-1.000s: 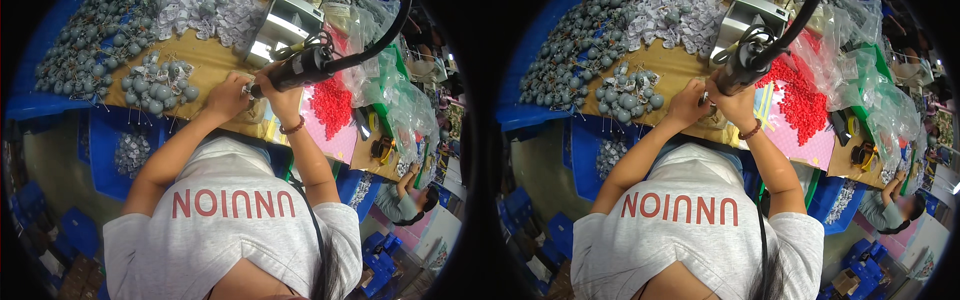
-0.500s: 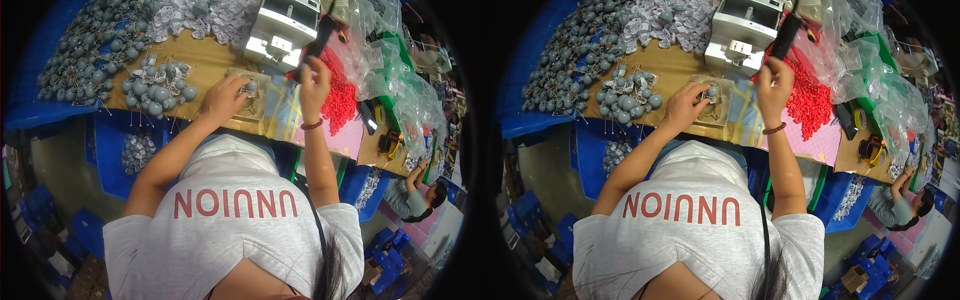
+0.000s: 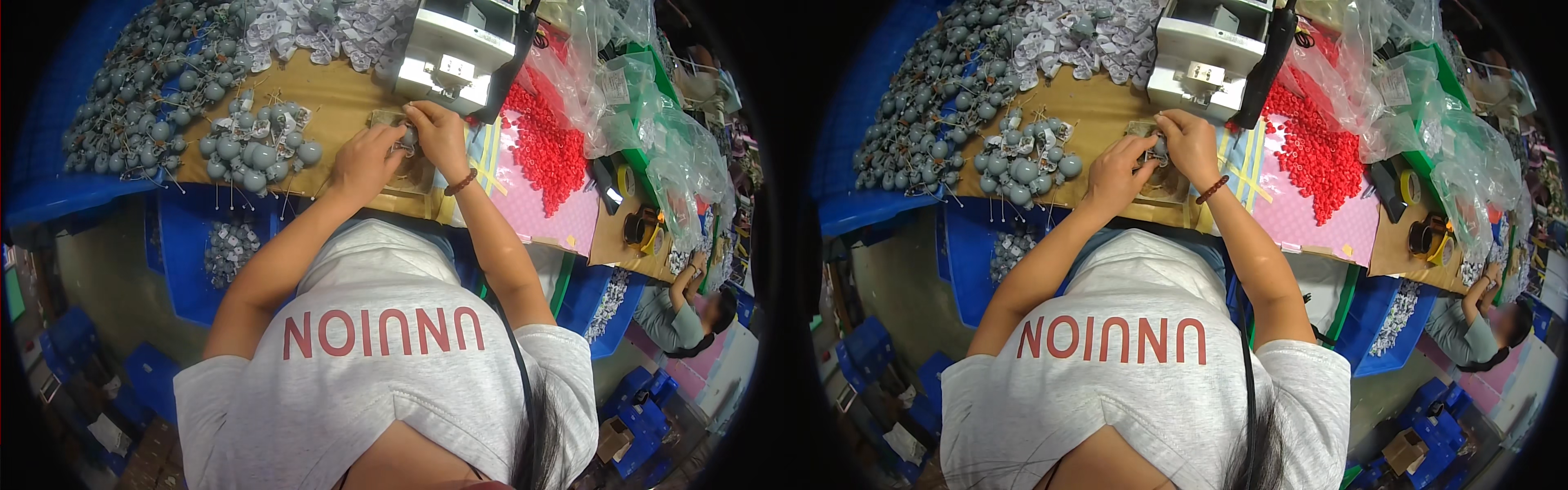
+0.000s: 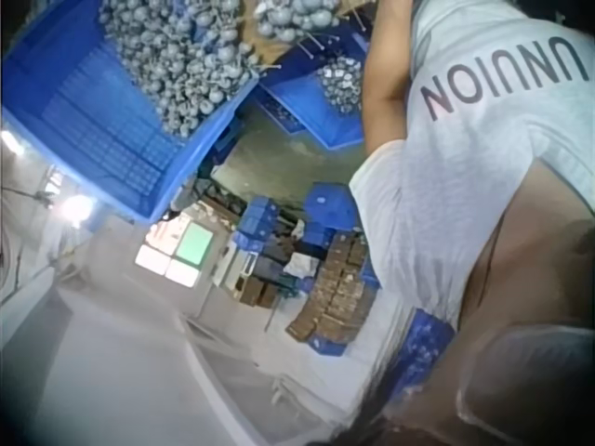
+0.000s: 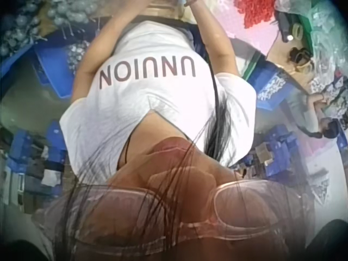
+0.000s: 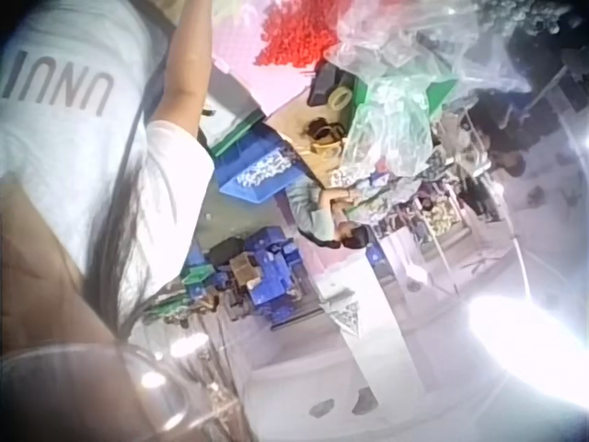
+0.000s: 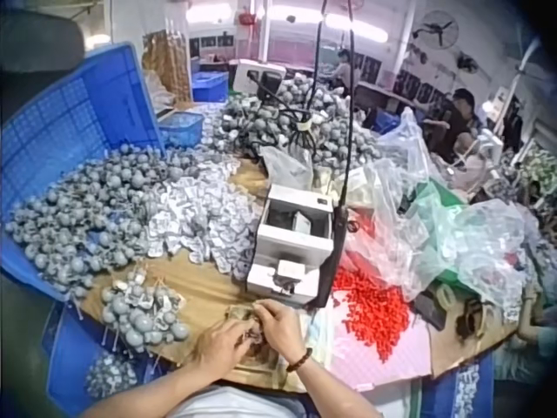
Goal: Glueing plastic components onto decorative light bulbs at a factory workbench.
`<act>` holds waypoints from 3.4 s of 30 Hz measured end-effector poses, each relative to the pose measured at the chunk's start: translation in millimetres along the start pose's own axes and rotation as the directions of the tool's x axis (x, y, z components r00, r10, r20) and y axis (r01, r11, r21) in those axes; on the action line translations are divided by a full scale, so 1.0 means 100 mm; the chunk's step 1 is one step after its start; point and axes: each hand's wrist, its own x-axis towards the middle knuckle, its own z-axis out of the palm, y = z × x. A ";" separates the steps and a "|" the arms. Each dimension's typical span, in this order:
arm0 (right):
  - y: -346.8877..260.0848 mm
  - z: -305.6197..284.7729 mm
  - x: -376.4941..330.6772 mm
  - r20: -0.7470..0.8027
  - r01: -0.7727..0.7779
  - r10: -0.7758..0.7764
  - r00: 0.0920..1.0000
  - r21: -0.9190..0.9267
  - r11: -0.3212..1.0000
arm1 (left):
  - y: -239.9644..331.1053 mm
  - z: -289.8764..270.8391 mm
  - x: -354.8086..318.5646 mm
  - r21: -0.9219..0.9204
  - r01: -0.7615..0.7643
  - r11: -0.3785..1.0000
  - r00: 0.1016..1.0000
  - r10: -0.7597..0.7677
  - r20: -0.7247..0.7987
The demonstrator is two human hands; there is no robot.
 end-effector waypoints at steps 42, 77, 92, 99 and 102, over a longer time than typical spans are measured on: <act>1.05 -1.61 0.18 0.035 0.159 -0.237 0.971 -0.834 0.528 | -1.08 -0.79 0.94 0.384 0.094 0.918 0.995 -0.104 0.005; -0.06 -0.41 -0.22 0.194 0.532 -0.509 0.839 -0.092 0.842 | -0.16 -0.02 0.12 -0.205 -0.026 0.978 0.993 0.049 0.110; 0.03 -0.25 -0.33 0.335 0.724 -0.643 0.689 -0.336 0.602 | -0.23 -0.13 0.17 -0.186 0.012 0.983 0.986 0.019 0.165; -0.01 -0.26 -0.33 0.350 0.713 -0.621 0.701 -0.350 0.607 | -0.30 -0.13 0.17 -0.130 -0.112 0.985 0.984 0.128 0.122; 0.01 -0.24 -0.31 0.331 0.698 -0.615 0.715 -0.365 0.616 | -0.17 -0.22 0.21 -0.027 -0.156 0.987 0.984 0.157 0.082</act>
